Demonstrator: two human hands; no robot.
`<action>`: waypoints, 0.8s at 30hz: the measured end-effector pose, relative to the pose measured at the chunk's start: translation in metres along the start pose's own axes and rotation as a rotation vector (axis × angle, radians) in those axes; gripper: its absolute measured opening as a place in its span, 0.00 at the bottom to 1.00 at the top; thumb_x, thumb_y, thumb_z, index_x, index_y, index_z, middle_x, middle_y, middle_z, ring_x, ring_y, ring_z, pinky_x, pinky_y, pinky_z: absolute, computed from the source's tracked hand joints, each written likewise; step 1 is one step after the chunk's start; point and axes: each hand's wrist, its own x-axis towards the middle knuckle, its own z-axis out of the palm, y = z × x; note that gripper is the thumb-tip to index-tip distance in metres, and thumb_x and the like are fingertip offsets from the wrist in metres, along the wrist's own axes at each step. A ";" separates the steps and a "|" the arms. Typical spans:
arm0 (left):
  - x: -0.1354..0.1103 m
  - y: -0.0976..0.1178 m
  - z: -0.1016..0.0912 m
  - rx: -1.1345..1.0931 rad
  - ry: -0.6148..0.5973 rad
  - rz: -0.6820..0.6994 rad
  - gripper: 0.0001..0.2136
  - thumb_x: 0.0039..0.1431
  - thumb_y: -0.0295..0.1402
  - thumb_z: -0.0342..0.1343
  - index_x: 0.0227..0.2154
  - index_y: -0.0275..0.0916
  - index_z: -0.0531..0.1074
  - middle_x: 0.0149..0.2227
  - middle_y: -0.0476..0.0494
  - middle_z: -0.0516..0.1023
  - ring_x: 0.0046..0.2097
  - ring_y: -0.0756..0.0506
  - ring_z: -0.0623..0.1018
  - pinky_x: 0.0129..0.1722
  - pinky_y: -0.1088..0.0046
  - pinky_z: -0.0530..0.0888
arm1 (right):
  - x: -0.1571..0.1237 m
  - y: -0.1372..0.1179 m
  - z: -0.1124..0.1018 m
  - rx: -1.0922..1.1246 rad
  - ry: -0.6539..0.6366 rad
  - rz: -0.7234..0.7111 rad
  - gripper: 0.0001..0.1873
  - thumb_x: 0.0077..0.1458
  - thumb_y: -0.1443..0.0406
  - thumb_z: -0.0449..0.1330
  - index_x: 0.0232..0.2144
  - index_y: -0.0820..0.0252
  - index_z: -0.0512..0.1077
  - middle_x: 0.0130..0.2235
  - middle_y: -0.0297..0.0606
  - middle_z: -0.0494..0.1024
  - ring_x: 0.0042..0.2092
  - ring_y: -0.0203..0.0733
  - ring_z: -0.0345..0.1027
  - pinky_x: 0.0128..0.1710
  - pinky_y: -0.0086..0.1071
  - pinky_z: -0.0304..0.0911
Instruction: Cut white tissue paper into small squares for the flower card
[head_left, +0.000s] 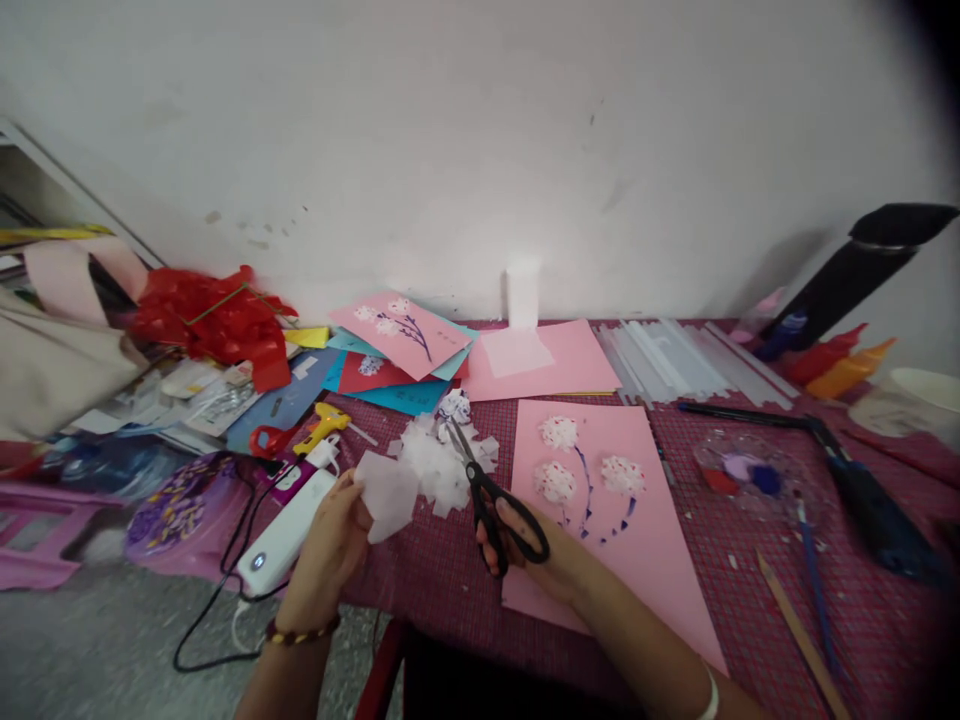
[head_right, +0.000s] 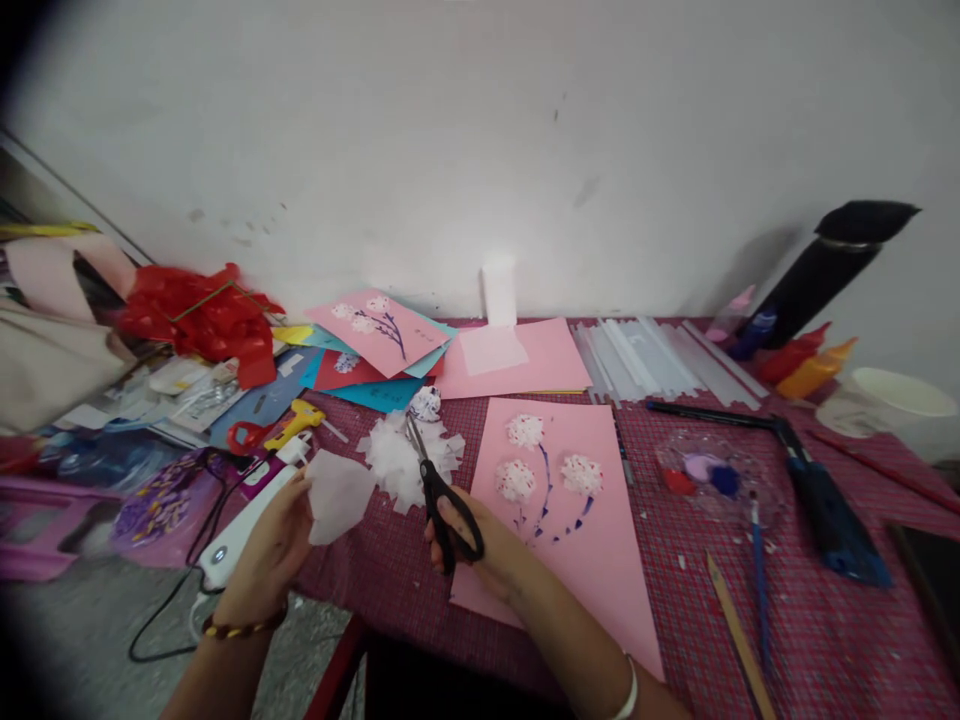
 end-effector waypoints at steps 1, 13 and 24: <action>-0.003 0.002 -0.001 -0.068 0.025 0.027 0.11 0.44 0.40 0.61 0.30 0.44 0.70 0.26 0.51 0.78 0.35 0.43 0.78 0.33 0.71 0.73 | 0.000 0.000 0.000 -0.012 -0.001 -0.002 0.23 0.54 0.46 0.61 0.37 0.61 0.67 0.32 0.36 0.74 0.26 0.33 0.66 0.25 0.27 0.61; -0.062 0.028 0.019 0.384 -0.284 0.235 0.06 0.39 0.35 0.67 0.17 0.41 0.75 0.37 0.40 0.79 0.44 0.35 0.75 0.43 0.63 0.72 | -0.001 -0.012 0.014 -0.191 0.002 -0.094 0.23 0.53 0.49 0.63 0.39 0.61 0.66 0.28 0.31 0.71 0.24 0.31 0.65 0.22 0.26 0.59; -0.067 0.028 0.040 1.006 -0.085 0.843 0.08 0.56 0.30 0.53 0.33 0.39 0.78 0.30 0.46 0.80 0.30 0.46 0.78 0.32 0.73 0.72 | -0.057 -0.040 0.012 -0.246 0.026 -0.277 0.22 0.59 0.50 0.58 0.47 0.59 0.65 0.33 0.35 0.71 0.28 0.34 0.64 0.27 0.30 0.59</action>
